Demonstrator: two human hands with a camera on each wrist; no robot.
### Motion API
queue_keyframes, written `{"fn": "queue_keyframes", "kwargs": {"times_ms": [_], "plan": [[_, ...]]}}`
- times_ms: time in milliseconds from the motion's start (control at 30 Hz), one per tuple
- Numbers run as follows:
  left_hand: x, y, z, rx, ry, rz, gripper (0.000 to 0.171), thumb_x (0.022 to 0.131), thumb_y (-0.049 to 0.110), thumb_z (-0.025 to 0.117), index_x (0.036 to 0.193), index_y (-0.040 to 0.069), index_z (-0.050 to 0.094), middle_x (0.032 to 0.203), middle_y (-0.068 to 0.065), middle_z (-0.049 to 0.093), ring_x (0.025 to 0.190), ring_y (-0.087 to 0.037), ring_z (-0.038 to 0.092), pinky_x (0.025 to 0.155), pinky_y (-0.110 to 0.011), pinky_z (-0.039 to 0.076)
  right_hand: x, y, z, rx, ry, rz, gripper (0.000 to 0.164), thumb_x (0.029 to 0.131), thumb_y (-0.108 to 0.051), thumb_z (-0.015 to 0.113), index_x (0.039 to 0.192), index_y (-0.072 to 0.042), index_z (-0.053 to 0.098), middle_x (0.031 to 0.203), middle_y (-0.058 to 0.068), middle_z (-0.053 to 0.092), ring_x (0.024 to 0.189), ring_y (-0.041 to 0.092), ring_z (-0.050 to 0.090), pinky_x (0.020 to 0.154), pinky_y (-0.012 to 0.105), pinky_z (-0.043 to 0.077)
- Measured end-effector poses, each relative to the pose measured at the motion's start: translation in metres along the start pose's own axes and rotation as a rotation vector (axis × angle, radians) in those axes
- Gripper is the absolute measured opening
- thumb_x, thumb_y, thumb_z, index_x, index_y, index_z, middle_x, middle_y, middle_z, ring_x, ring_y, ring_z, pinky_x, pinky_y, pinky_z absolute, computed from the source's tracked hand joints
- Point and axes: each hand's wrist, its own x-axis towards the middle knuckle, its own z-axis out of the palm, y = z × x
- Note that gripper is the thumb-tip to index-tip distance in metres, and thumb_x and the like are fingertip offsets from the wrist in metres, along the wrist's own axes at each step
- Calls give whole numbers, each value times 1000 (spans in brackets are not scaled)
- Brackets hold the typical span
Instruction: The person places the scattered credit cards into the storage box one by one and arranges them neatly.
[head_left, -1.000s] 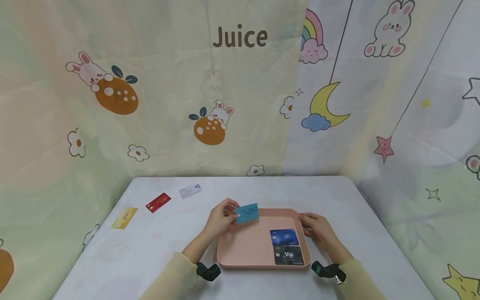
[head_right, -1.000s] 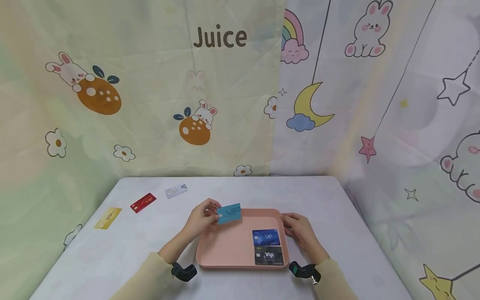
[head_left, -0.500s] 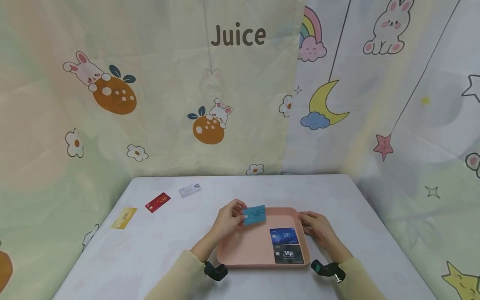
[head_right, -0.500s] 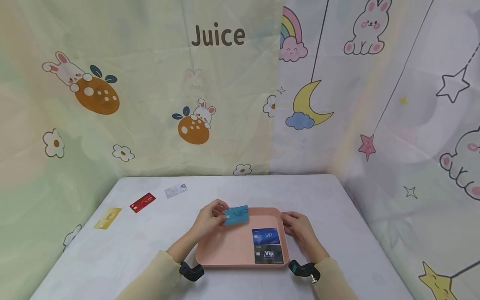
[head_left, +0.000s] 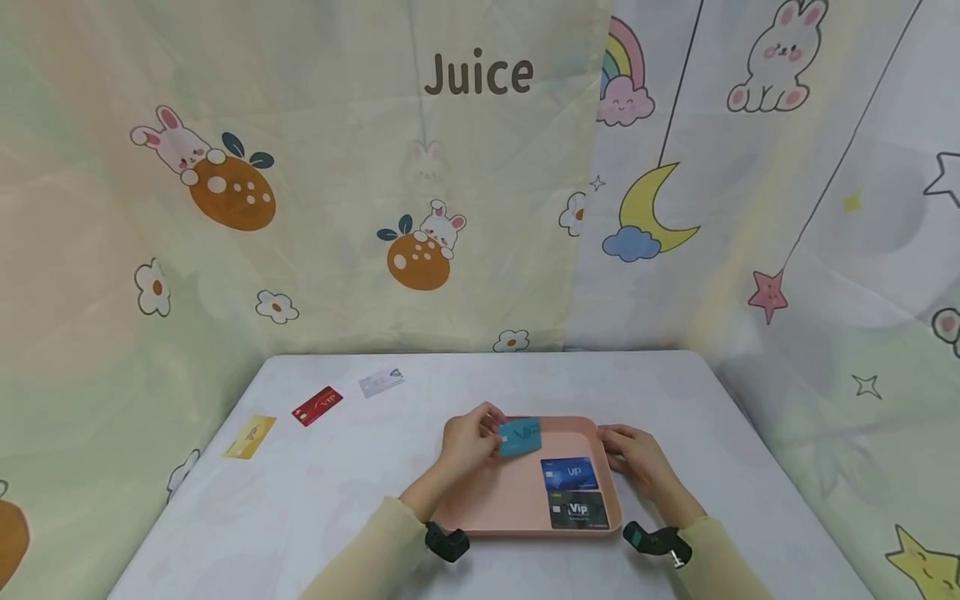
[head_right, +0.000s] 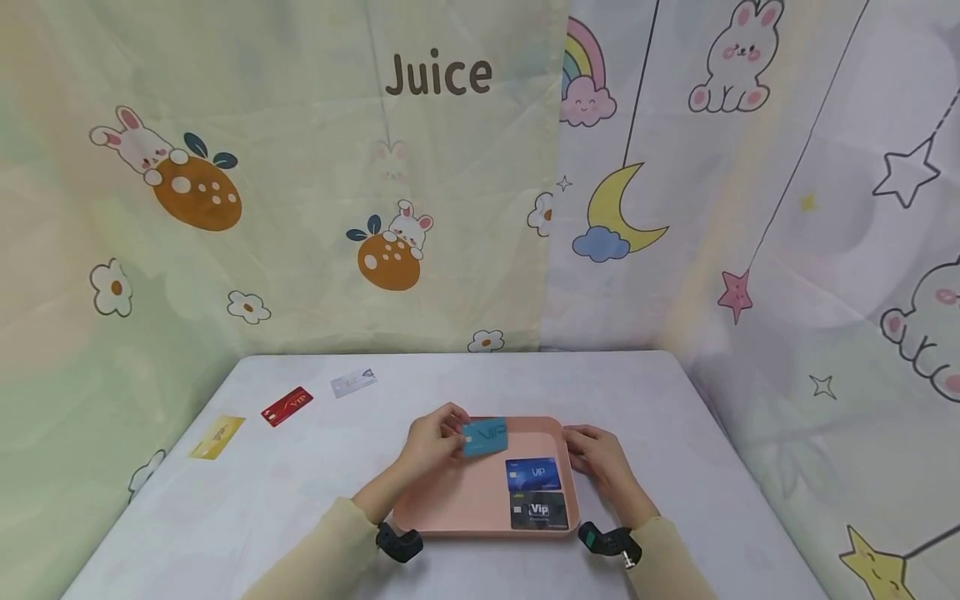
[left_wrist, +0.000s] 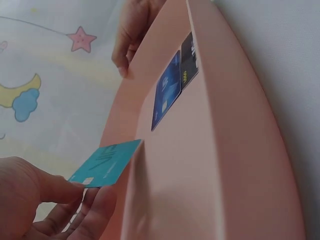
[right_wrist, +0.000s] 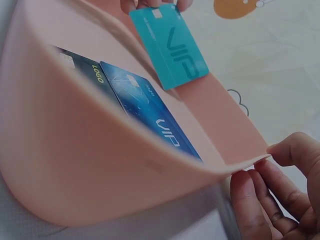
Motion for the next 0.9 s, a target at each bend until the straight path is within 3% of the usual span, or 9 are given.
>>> {"fn": "queue_keyframes", "kwargs": {"times_ms": [167,333,467,900], "plan": [[2,3,4,37,-12,-20,25,88,-3,67,107,13,67,88,-4,64,66,-10,62,58,-23,55,0,1,0,7,-1,-5,50,103,-27,62,139,5,56,134,27,62,113,27,65,87,29,61],[6,5,10,100,-24,16,24,89,-1,67,109,12,66,89,0,62,71,-11,58,60,-22,49,1,1,-1,7,-4,-18,50,102,-28,62,139,6,57,131,26,64,106,20,66,85,28,61],[9,6,16,145,-35,46,24,89,0,68,109,11,66,92,1,64,79,-12,56,65,-23,48,2,4,-1,7,-5,-19,50,102,-28,63,139,6,57,133,27,63,108,22,66,85,29,61],[16,10,31,179,-59,55,24,89,-1,67,109,12,65,92,-1,64,79,-12,55,67,-24,49,2,5,0,13,1,-16,49,102,-28,62,139,5,57,135,26,62,112,25,64,84,26,61]]}}
